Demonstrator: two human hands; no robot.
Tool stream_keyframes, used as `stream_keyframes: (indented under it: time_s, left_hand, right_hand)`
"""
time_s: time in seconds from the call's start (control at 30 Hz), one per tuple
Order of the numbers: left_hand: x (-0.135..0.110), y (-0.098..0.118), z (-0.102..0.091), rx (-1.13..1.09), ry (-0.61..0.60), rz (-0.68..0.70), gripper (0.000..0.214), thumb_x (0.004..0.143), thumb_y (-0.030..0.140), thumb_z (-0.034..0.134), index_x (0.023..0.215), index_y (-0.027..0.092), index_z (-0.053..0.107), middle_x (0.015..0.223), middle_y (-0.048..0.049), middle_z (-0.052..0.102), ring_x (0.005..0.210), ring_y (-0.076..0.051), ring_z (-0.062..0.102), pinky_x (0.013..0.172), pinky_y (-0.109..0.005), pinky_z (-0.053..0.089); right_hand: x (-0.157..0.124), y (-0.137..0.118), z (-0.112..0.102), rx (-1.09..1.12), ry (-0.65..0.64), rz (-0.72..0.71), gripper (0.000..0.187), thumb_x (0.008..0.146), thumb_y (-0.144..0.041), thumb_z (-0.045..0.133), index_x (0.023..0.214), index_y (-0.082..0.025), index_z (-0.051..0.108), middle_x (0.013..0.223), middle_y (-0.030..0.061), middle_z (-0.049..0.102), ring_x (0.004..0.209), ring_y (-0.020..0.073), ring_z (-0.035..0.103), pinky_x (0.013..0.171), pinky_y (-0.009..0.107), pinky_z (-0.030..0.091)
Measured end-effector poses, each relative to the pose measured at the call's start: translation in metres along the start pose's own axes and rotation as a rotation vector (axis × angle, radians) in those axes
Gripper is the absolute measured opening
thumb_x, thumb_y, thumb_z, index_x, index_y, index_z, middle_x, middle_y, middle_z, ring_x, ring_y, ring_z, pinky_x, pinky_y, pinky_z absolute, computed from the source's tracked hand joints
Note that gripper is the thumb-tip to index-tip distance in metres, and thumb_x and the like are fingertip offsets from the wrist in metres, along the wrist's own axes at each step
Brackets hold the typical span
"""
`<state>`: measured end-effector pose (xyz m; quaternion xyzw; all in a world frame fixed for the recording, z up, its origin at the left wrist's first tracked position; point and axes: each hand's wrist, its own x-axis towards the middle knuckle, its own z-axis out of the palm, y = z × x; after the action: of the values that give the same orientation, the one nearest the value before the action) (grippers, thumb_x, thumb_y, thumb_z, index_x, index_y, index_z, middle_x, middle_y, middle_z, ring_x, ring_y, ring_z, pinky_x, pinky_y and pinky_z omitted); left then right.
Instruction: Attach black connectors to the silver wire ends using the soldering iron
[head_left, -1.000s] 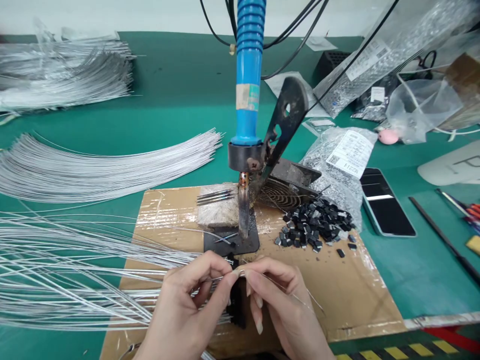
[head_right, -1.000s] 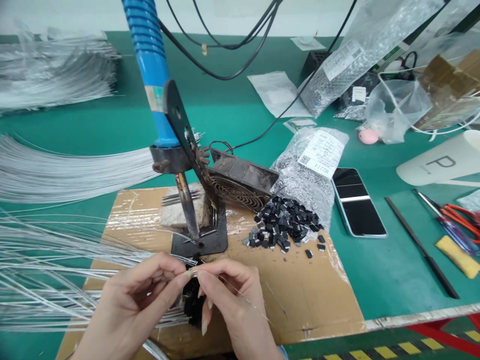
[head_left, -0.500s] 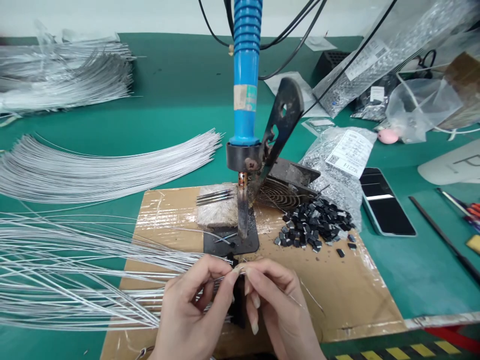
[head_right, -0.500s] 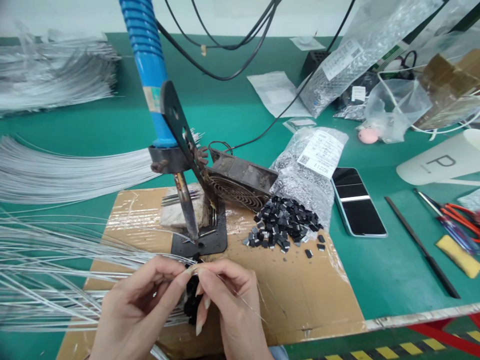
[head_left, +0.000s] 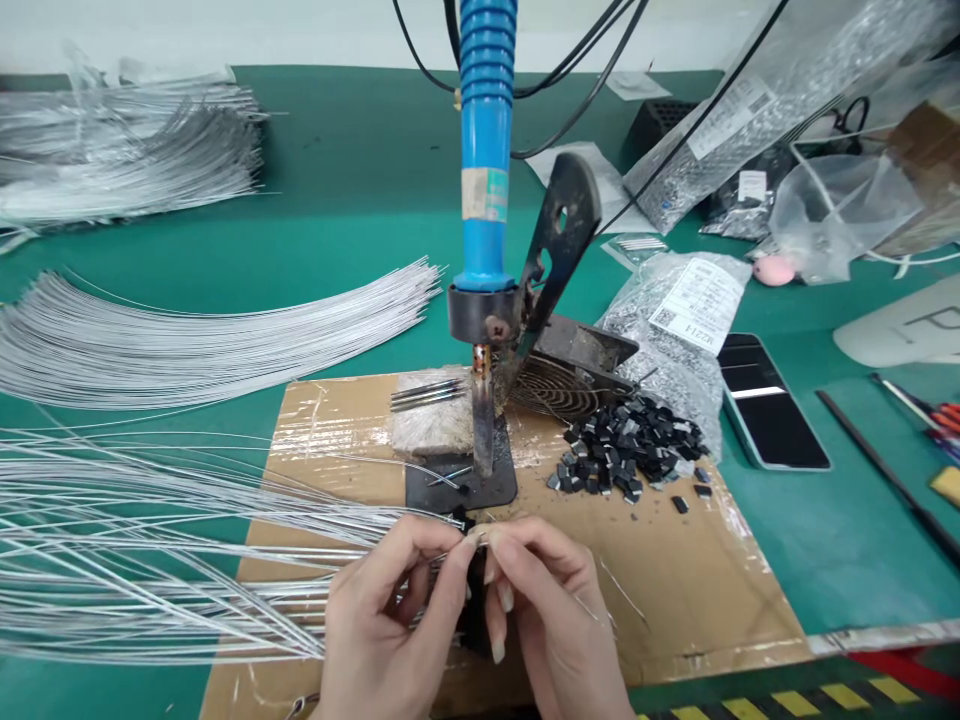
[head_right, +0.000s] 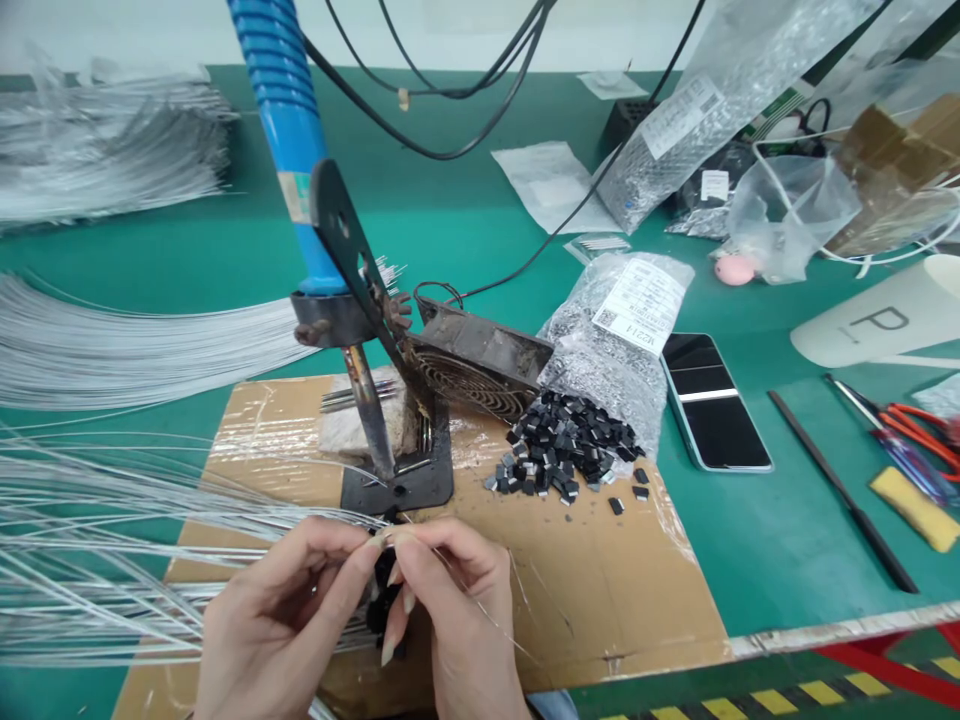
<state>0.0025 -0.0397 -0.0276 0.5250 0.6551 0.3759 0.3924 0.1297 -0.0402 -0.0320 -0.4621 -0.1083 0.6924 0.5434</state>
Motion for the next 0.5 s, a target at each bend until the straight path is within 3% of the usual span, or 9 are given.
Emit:
stream_keyframes:
  time_s: [0.27, 0.5]
  left_hand:
    - [0.007, 0.017, 0.000, -0.130, 0.041, -0.116, 0.015, 0.088, 0.031, 0.074, 0.076, 0.023, 0.074, 0.064, 0.0038, 0.069, 0.053, -0.009, 0.051, 0.050, -0.020, 0.036]
    - [0.007, 0.017, 0.000, -0.135, 0.072, -0.089, 0.013, 0.086, 0.028, 0.075, 0.074, 0.023, 0.075, 0.064, 0.0032, 0.069, 0.054, -0.010, 0.051, 0.050, -0.021, 0.037]
  right_hand:
    - [0.004, -0.002, -0.010, -0.089, -0.085, -0.102, 0.030, 0.091, -0.050, 0.081, 0.100, -0.023, 0.088, 0.075, -0.0006, 0.068, 0.046, 0.0064, 0.063, 0.045, 0.017, 0.050]
    - [0.003, -0.002, -0.009, -0.181, -0.039, -0.084, 0.019, 0.085, -0.041, 0.088, 0.086, -0.022, 0.088, 0.077, -0.0005, 0.069, 0.043, 0.0045, 0.060, 0.042, 0.015, 0.047]
